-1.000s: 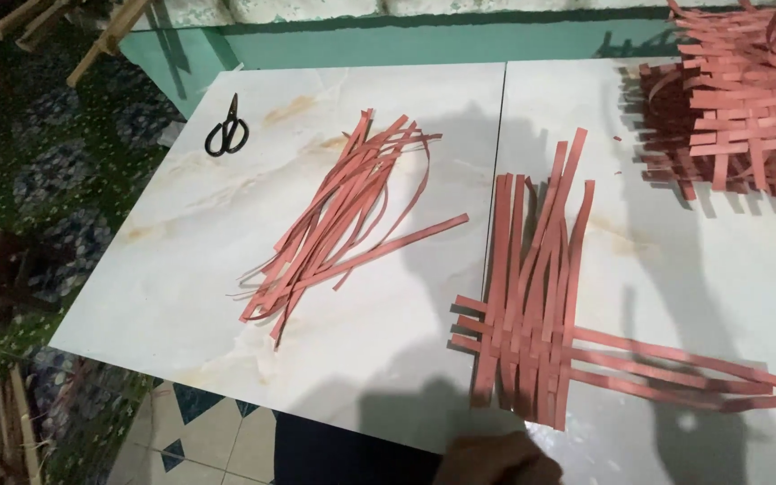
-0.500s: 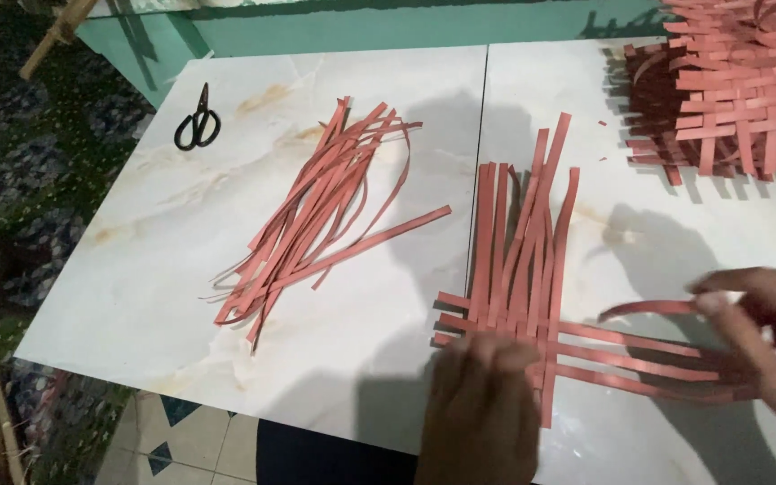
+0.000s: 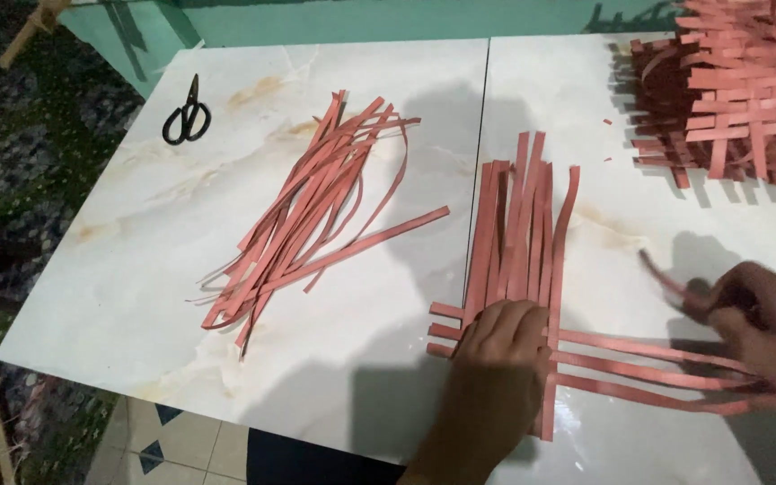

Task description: The person weaves pink strips of material by hand on a white tabletop, interlacing horizontal and vertical strips to form a grid. A pair of scissors and a completed woven mat are visible nearby.

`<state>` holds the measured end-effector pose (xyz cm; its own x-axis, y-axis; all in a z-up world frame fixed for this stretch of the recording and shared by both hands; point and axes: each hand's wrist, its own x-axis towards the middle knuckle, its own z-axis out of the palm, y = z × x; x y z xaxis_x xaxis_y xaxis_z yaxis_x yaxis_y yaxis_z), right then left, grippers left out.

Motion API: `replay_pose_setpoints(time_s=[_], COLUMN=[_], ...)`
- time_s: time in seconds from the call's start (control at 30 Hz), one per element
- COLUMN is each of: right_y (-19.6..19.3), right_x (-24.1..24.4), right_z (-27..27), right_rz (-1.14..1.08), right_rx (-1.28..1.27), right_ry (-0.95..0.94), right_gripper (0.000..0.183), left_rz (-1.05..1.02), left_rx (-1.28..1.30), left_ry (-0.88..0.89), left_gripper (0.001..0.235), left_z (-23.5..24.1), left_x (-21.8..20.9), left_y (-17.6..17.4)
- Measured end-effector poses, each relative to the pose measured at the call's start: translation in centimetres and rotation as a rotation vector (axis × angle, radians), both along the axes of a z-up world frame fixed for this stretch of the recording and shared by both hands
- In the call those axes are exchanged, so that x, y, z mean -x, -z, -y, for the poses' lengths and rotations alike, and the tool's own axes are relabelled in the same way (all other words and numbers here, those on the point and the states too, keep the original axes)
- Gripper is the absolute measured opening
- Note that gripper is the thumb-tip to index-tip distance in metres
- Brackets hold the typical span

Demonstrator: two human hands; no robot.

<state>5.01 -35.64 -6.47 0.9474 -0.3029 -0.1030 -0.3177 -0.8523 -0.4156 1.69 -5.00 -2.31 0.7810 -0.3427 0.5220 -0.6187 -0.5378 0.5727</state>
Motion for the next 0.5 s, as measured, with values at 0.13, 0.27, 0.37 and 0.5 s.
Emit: replay_pose_setpoints(time_s=[0.13,0.27,0.37,0.5], right_y=[-0.6,-3.5,-6.3,-9.7], right_x=[-0.4,-1.0,-1.6,-3.2], right_z=[-0.6,-2.6,-5.3,-9.4], right_rz=[0.199,0.202,0.107,-0.160], right_rx=[-0.275,-0.290,-0.086,0.086], right_ry=[-0.049,-0.226,-0.277,-0.200], right_gripper=[0.031,0.021,0.017,0.017], left_rz=[-0.013,0.064,0.121,0.133], left_rx=[-0.040,-0.147,-0.151,-0.133], left_ry=[-0.067,-0.101,-0.129,-0.125], left_gripper=[0.037,0.045,0.036,0.041], left_z=[0.4,0.8,1.2,0.9], left_x=[0.1,0.3,0.2,0.3], left_y=[-0.1,0.7,1.7,1.6])
